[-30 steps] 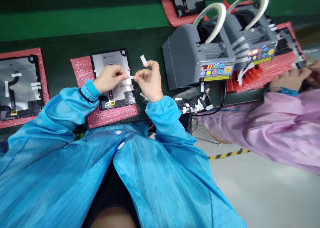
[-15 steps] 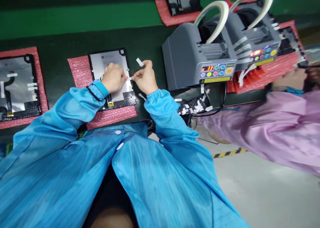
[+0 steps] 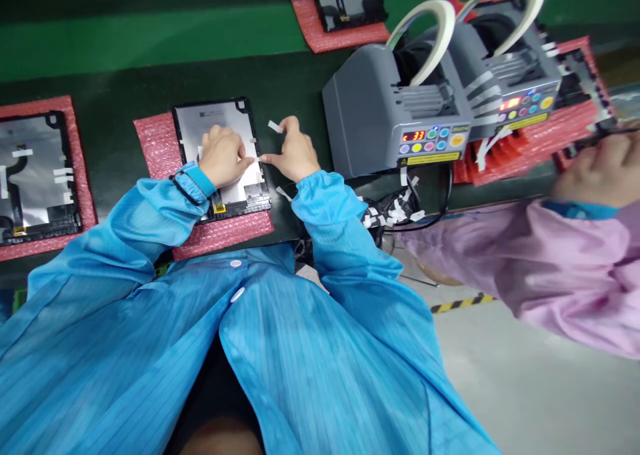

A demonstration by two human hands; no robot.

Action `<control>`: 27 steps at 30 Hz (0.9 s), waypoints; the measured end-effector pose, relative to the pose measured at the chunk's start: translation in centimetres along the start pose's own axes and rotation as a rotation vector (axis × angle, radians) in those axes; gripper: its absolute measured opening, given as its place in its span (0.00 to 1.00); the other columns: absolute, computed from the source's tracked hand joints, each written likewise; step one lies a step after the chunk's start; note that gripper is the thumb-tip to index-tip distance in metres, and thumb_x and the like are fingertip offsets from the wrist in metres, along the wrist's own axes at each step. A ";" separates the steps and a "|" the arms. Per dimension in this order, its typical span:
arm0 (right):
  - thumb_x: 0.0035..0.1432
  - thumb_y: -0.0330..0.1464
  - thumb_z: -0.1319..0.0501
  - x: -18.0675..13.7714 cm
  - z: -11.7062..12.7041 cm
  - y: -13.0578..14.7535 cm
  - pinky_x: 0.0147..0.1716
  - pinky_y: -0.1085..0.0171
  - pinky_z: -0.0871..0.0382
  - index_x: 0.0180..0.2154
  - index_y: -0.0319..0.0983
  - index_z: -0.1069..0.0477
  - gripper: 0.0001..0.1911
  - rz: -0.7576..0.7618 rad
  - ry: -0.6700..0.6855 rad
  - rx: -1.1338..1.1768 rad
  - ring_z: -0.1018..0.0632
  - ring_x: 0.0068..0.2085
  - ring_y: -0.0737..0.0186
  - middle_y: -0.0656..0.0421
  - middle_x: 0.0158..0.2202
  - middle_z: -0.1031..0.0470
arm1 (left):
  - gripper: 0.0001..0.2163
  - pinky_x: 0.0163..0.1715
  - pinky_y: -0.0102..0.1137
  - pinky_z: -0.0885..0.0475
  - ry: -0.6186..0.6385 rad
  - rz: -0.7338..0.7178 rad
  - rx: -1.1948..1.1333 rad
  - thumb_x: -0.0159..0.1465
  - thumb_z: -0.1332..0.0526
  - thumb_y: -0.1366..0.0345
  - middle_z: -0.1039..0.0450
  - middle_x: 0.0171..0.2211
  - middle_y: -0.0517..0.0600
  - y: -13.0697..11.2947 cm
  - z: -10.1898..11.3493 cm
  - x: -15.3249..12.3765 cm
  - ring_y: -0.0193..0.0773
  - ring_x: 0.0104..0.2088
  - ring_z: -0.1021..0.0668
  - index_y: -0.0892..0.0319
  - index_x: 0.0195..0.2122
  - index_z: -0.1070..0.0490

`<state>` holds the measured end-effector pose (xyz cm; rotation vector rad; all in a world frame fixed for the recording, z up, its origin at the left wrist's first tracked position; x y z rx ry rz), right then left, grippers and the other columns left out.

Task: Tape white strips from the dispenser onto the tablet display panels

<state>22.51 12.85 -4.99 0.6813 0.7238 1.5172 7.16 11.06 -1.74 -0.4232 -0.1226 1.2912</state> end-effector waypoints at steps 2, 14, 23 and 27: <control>0.49 0.48 0.31 -0.2 0.8 -0.3 0.41 0.58 0.30 0.40 0.41 0.38 0.25 0.029 -0.013 0.006 0.26 0.36 0.61 0.63 0.29 0.32 | 0.09 0.56 0.47 0.38 -0.064 0.021 -0.026 0.64 0.37 0.60 0.29 0.48 0.57 0.8 0.6 0.1 0.56 0.57 0.33 0.60 0.41 0.27; 0.62 0.53 0.46 -1.8 -0.1 3.9 0.35 0.64 0.36 0.30 0.39 0.33 0.24 0.144 0.150 0.116 0.32 0.30 0.67 0.62 0.24 0.33 | 0.14 0.52 0.43 0.36 -0.055 -0.271 -0.241 0.68 0.44 0.53 0.25 0.38 0.53 0.7 1.0 1.9 0.48 0.49 0.28 0.57 0.36 0.26; 0.59 0.35 0.39 -0.5 0.1 2.5 0.38 0.61 0.33 0.33 0.37 0.29 0.08 -0.042 0.079 0.079 0.29 0.31 0.65 0.60 0.28 0.29 | 0.10 0.56 0.46 0.40 0.022 -0.144 -0.205 0.68 0.44 0.60 0.26 0.43 0.53 1.3 0.1 2.4 0.49 0.53 0.30 0.59 0.39 0.25; 0.56 0.31 0.39 -0.1 -0.7 2.8 0.42 0.58 0.33 0.29 0.37 0.31 0.04 -0.007 0.108 -0.044 0.29 0.33 0.63 0.59 0.29 0.31 | 0.11 0.57 0.46 0.40 0.052 -0.104 -0.160 0.69 0.45 0.62 0.26 0.45 0.53 1.3 0.3 2.2 0.49 0.54 0.30 0.59 0.40 0.25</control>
Point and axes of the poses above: each hand's wrist, its own x-axis towards the middle knuckle, its own z-axis out of the back of the hand, y = z × x, the point moved 8 cm from there along x, towards the middle knuckle
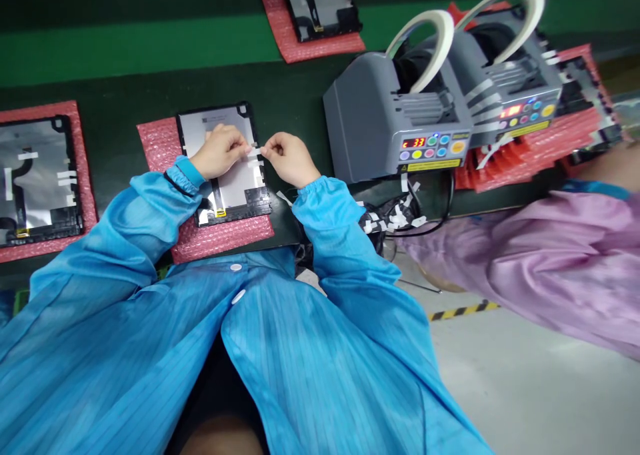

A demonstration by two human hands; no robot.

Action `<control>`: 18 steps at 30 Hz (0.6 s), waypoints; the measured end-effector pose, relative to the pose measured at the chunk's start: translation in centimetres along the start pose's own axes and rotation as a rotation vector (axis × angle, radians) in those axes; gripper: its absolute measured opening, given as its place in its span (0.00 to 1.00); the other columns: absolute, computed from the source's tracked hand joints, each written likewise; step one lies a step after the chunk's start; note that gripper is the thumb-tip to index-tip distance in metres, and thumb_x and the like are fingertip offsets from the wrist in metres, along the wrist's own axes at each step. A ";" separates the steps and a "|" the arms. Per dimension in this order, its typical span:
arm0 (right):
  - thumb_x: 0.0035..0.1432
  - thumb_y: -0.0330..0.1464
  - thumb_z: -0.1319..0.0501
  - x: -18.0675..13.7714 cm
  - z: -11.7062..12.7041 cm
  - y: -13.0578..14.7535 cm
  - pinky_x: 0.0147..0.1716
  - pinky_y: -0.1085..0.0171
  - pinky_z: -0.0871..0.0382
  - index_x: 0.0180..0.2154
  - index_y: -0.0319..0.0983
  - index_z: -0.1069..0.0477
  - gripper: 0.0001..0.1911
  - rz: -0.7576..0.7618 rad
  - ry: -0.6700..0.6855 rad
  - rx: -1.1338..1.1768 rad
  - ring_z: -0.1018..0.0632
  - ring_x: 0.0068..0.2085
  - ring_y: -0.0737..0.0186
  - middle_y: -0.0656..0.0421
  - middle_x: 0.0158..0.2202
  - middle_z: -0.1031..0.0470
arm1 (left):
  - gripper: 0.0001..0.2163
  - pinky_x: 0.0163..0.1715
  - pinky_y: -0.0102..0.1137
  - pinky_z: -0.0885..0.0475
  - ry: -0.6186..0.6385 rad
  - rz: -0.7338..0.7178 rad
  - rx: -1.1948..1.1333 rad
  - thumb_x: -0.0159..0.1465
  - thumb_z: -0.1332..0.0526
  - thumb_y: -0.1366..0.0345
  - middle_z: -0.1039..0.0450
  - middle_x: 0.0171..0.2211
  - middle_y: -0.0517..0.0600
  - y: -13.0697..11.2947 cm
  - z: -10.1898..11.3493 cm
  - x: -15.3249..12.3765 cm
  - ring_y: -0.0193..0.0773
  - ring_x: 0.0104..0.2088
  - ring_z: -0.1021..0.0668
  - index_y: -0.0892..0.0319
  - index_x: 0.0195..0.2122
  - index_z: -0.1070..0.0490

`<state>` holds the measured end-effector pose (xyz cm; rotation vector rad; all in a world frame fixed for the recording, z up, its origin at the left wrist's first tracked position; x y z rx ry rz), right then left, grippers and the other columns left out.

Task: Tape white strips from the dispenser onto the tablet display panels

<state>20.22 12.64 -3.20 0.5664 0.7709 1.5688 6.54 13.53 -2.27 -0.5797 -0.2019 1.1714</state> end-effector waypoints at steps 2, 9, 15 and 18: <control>0.56 0.30 0.40 0.3 -0.3 0.0 0.46 0.55 0.34 0.29 0.38 0.31 0.04 0.039 -0.015 -0.056 0.28 0.37 0.61 0.58 0.31 0.31 | 0.10 0.56 0.46 0.40 0.007 0.037 0.036 0.68 0.45 0.63 0.26 0.45 0.54 -0.1 0.0 -0.1 0.50 0.55 0.31 0.59 0.40 0.24; 0.58 0.32 0.39 0.8 -1.1 -0.8 0.56 0.45 0.39 0.29 0.39 0.29 0.05 0.097 -0.040 -0.144 0.29 0.46 0.53 0.54 0.35 0.31 | 0.09 0.56 0.48 0.39 -0.013 0.077 0.114 0.68 0.44 0.64 0.28 0.47 0.57 -0.7 -0.2 -0.3 0.54 0.57 0.34 0.57 0.35 0.25; 0.57 0.32 0.38 0.9 -1.3 -1.0 0.58 0.42 0.42 0.30 0.38 0.28 0.05 0.011 -0.027 -0.201 0.30 0.49 0.49 0.52 0.38 0.30 | 0.09 0.56 0.48 0.40 -0.005 0.066 0.173 0.69 0.45 0.64 0.29 0.48 0.58 -0.9 -0.2 -0.6 0.55 0.58 0.34 0.59 0.35 0.26; 0.56 0.30 0.36 1.0 -1.4 -0.7 0.58 0.43 0.41 0.29 0.37 0.28 0.04 -0.007 -0.022 -0.207 0.30 0.49 0.50 0.52 0.37 0.30 | 0.10 0.56 0.47 0.40 -0.008 0.057 0.212 0.69 0.45 0.64 0.29 0.49 0.59 -1.1 -0.3 -0.7 0.56 0.58 0.34 0.60 0.37 0.26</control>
Point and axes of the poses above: each hand's wrist, its own x-axis towards the middle knuckle, its own z-axis out of the back of the hand, y = z × x, the point moved 8 cm from there along x, towards the middle knuckle
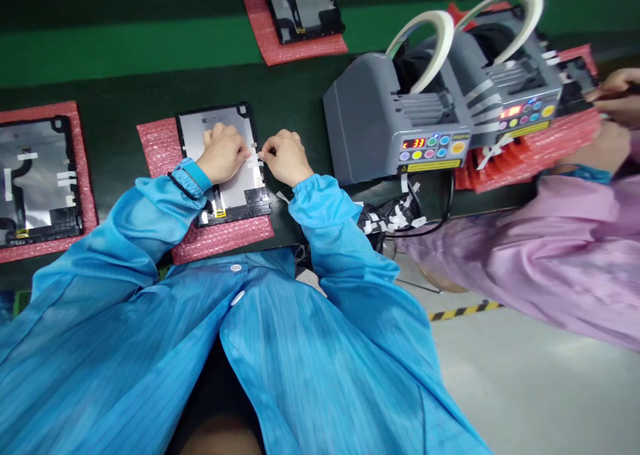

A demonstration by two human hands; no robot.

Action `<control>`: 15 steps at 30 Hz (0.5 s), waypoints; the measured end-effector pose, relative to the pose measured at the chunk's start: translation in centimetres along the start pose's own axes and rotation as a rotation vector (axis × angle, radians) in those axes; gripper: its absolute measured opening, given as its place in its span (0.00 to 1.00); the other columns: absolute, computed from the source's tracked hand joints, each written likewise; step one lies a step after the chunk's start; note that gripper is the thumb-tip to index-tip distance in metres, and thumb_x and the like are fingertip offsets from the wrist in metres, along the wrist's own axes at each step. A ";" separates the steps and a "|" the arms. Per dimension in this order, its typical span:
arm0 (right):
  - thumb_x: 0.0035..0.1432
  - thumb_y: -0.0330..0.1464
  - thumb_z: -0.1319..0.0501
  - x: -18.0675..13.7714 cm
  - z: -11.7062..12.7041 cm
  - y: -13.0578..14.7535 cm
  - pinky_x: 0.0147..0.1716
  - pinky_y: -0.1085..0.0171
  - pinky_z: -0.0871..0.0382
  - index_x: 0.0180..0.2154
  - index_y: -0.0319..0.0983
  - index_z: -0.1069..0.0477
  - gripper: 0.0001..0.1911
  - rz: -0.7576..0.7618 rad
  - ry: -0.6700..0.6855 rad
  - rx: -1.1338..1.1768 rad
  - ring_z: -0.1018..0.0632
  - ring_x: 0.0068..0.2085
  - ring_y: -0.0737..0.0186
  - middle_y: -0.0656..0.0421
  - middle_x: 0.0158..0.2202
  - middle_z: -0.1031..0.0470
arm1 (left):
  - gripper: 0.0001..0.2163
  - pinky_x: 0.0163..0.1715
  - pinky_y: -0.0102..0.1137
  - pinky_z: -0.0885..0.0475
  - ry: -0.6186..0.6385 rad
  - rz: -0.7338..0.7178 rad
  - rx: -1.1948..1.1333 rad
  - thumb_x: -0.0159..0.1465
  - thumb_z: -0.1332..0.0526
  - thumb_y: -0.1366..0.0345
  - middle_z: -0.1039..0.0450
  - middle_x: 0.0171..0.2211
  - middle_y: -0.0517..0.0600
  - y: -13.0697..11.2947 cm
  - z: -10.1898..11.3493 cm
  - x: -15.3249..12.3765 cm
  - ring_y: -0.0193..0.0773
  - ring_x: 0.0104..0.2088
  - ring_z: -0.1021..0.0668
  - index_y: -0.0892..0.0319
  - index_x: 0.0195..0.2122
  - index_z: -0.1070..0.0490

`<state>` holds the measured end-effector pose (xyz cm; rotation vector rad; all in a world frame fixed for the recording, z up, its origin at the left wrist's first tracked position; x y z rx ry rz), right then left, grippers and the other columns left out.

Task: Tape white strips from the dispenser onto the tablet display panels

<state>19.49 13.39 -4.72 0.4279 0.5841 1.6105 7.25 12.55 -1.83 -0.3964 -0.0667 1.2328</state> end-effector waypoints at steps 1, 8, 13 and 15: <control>0.55 0.29 0.36 0.1 0.1 0.1 0.58 0.44 0.40 0.28 0.37 0.28 0.04 -0.003 -0.001 0.002 0.29 0.48 0.51 0.52 0.37 0.30 | 0.10 0.56 0.48 0.40 -0.003 0.000 -0.002 0.69 0.45 0.64 0.29 0.49 0.59 0.0 0.0 0.0 0.57 0.59 0.34 0.61 0.38 0.26; 0.52 0.34 0.34 -0.4 1.7 -0.5 0.52 0.46 0.34 0.24 0.38 0.28 0.09 -0.039 -0.063 -0.012 0.29 0.44 0.49 0.53 0.30 0.31 | 0.09 0.58 0.50 0.42 -0.052 0.032 -0.062 0.67 0.42 0.61 0.29 0.49 0.59 0.5 0.1 -0.4 0.59 0.59 0.35 0.60 0.40 0.26; 0.60 0.28 0.48 -3.8 0.5 2.0 0.55 0.44 0.38 0.43 0.36 0.23 0.16 0.132 -0.100 -0.091 0.30 0.47 0.48 0.48 0.41 0.28 | 0.09 0.57 0.47 0.41 -0.087 0.052 -0.073 0.65 0.40 0.60 0.29 0.49 0.58 0.7 0.5 -0.5 0.56 0.57 0.33 0.59 0.42 0.27; 0.60 0.26 0.52 -4.8 -0.6 2.6 0.55 0.44 0.39 0.48 0.35 0.24 0.22 0.143 -0.089 -0.113 0.30 0.47 0.48 0.46 0.43 0.27 | 0.09 0.57 0.47 0.41 -0.101 0.054 -0.071 0.66 0.40 0.60 0.29 0.49 0.58 0.6 0.3 -0.4 0.56 0.57 0.33 0.58 0.42 0.28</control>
Point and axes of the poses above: each hand's wrist, its own x-axis towards the middle knuckle, its own z-axis out of the back of the hand, y = z × x, the point moved 8 cm from there along x, towards the middle knuckle
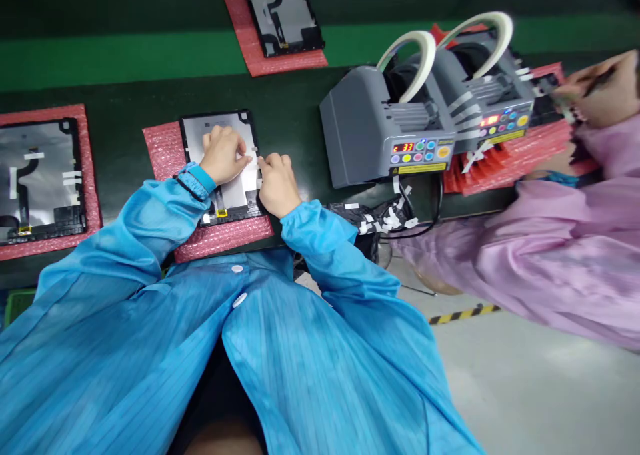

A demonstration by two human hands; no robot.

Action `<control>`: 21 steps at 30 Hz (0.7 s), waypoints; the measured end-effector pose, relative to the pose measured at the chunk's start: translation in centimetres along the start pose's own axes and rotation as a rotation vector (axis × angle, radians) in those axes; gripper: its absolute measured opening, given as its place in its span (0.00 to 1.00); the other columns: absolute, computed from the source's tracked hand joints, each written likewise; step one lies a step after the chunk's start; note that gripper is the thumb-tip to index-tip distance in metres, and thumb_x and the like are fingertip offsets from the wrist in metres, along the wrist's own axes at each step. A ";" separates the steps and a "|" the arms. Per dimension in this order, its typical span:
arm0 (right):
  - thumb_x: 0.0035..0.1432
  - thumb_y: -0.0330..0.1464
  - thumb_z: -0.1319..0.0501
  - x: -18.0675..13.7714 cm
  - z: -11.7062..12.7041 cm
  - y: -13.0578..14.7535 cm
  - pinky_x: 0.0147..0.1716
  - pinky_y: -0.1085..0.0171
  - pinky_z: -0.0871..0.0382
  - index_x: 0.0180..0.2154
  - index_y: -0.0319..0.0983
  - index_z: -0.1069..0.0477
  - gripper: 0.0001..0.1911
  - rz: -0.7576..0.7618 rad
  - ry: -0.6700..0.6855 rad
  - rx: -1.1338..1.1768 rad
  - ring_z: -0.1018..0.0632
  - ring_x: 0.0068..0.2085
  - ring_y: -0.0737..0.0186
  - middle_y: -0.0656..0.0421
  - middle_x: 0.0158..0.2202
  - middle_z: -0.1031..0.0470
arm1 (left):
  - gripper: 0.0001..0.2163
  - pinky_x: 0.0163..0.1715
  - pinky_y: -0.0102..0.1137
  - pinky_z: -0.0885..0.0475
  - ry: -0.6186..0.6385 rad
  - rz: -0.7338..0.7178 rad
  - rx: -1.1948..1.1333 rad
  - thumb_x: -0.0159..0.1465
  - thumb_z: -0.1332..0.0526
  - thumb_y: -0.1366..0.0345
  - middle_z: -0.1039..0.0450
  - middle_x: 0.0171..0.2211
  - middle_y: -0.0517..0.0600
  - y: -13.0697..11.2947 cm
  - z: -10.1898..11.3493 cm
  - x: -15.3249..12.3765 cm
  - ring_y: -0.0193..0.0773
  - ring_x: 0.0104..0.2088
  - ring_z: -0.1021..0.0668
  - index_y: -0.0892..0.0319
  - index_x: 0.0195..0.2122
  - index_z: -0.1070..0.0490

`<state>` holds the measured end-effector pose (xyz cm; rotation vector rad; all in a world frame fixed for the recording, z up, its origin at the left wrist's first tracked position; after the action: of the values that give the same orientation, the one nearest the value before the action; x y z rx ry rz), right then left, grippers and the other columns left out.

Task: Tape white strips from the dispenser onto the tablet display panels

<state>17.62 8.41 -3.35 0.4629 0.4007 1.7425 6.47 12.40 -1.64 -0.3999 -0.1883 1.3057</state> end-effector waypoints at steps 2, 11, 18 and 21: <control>0.59 0.25 0.53 -0.3 -0.5 0.0 0.56 0.44 0.39 0.51 0.32 0.26 0.24 -0.048 -0.013 -0.009 0.29 0.48 0.47 0.45 0.44 0.27 | 0.09 0.57 0.47 0.40 -0.022 -0.014 0.006 0.66 0.40 0.59 0.29 0.49 0.57 0.0 0.1 -0.1 0.55 0.58 0.33 0.58 0.43 0.28; 0.58 0.32 0.42 0.4 1.1 -1.1 0.51 0.51 0.31 0.43 0.31 0.22 0.16 -0.319 0.044 0.091 0.22 0.45 0.48 0.45 0.41 0.21 | 0.22 0.51 0.44 0.32 -0.071 0.369 0.237 0.70 0.50 0.54 0.25 0.48 0.66 7.3 5.5 -7.9 0.57 0.53 0.27 0.67 0.44 0.24; 0.44 0.32 0.34 0.8 0.4 -0.9 0.44 0.53 0.27 0.27 0.39 0.29 0.06 -0.435 0.001 0.213 0.23 0.35 0.55 0.56 0.28 0.25 | 0.19 0.54 0.46 0.34 -0.016 0.381 0.185 0.67 0.49 0.61 0.25 0.51 0.67 7.4 3.5 -9.2 0.57 0.55 0.27 0.69 0.48 0.24; 0.47 0.30 0.38 0.7 -0.1 -0.8 0.39 0.58 0.27 0.35 0.37 0.31 0.09 -0.439 -0.089 0.507 0.24 0.31 0.61 0.59 0.26 0.27 | 0.19 0.54 0.47 0.34 0.019 0.376 0.149 0.67 0.51 0.64 0.25 0.51 0.66 7.6 3.6 -8.9 0.56 0.56 0.27 0.68 0.48 0.24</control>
<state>18.15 9.31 -3.78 0.7478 0.8215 1.1821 -3.93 6.08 -0.52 -0.3300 0.0028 1.6736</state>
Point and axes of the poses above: each hand's wrist, its own x-axis towards the middle knuckle, its own z-axis out of the back of the hand, y = z × x, the point moved 8 cm from there along x, towards the middle knuckle
